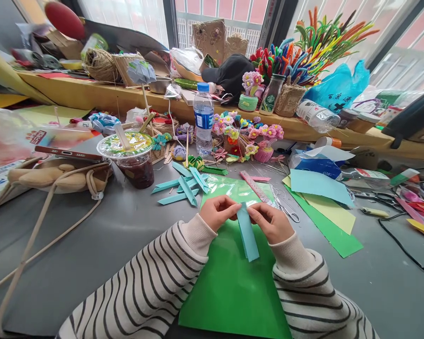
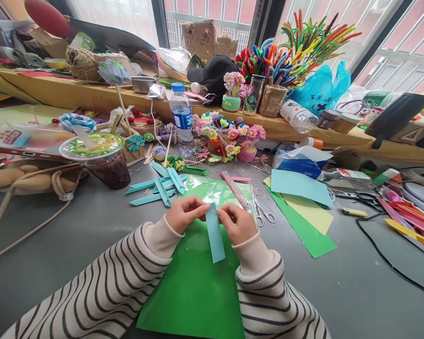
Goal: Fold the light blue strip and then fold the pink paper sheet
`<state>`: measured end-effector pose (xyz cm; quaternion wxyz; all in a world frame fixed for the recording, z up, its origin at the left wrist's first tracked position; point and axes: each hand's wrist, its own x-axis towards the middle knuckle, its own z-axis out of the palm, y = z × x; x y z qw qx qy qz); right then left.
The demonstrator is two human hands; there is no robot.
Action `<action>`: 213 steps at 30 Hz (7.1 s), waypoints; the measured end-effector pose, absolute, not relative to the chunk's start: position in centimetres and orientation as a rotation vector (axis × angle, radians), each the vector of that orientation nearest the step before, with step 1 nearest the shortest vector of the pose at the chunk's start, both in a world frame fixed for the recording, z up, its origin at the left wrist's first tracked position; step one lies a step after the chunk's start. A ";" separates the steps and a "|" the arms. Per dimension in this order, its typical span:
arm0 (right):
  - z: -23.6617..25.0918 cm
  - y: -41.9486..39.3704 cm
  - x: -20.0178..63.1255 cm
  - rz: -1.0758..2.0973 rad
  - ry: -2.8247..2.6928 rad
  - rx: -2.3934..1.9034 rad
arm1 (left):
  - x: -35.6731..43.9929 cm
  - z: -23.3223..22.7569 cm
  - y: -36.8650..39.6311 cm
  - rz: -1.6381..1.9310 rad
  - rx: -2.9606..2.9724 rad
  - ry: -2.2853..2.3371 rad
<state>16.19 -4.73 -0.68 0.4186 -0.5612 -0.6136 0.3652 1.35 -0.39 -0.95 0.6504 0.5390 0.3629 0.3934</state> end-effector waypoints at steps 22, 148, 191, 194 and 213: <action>-1.2 -4.5 15.3 0.992 -1.618 -1.427 | 2.0 -1.5 -0.6 0.828 1.677 0.912; -0.1 -4.8 16.8 0.404 -1.869 -1.396 | 0.8 -1.2 0.1 0.872 2.155 0.883; -1.2 -4.0 19.0 0.383 -1.365 -1.761 | 0.5 -1.7 0.5 1.070 1.900 1.081; -1.1 -4.0 18.9 0.371 -1.367 -1.750 | 0.5 -1.7 0.5 1.080 1.902 1.085; -1.1 -4.2 17.1 0.425 -1.685 -1.465 | 0.9 -2.3 0.6 0.885 2.366 0.917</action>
